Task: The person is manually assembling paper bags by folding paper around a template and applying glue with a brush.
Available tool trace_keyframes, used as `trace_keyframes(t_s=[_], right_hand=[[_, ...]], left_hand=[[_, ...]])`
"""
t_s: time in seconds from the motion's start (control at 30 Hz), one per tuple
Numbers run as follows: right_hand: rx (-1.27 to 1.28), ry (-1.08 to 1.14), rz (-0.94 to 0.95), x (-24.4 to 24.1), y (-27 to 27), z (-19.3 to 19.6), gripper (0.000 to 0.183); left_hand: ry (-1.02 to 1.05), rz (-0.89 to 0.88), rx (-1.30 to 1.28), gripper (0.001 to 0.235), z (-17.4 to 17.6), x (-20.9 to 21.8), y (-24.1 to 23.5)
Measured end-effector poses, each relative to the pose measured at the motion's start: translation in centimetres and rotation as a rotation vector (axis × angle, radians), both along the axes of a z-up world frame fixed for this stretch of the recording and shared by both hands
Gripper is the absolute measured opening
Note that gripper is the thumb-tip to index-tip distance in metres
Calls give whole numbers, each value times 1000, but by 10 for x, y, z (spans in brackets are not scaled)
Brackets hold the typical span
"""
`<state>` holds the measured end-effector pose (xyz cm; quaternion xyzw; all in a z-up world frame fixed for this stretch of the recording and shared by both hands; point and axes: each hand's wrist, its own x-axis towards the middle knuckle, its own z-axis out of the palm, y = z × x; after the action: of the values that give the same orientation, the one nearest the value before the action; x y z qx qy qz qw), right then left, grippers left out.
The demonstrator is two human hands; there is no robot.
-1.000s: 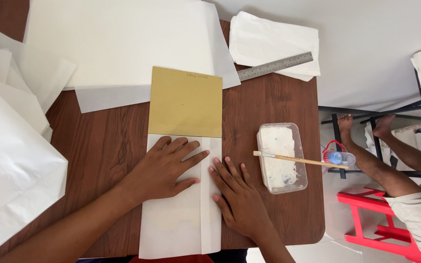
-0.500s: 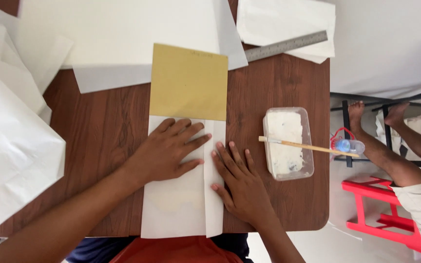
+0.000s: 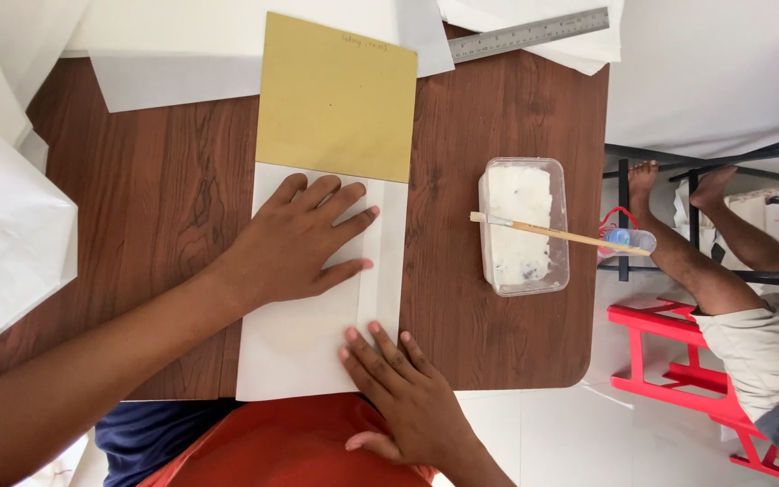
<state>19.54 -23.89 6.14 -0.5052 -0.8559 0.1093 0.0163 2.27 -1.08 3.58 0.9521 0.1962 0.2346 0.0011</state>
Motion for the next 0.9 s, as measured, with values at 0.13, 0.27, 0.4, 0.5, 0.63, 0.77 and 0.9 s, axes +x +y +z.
trace_keyframes(t_s=[0.13, 0.27, 0.4, 0.5, 0.63, 0.77, 0.9], right_hand=[[2, 515, -144, 11, -7, -1, 69], [158, 408, -308, 20, 4, 9, 51], [184, 306, -303, 26, 9, 11, 38], [187, 264, -231, 30, 10, 6, 37], [171, 270, -164, 31, 10, 3, 40], [98, 253, -87, 30, 3, 2, 52], [60, 235, 5, 29, -7, 0, 60]], left_hand=[[57, 60, -18, 84, -14, 6, -5], [54, 18, -180, 84, -8, 7, -2], [57, -6, -203, 83, -7, 5, -2], [56, -32, -196, 77, -9, 4, 1], [78, -22, -164, 77, -12, 4, 2], [65, -4, -154, 76, -12, 3, 4], [32, 9, -143, 70, -7, 4, 2]])
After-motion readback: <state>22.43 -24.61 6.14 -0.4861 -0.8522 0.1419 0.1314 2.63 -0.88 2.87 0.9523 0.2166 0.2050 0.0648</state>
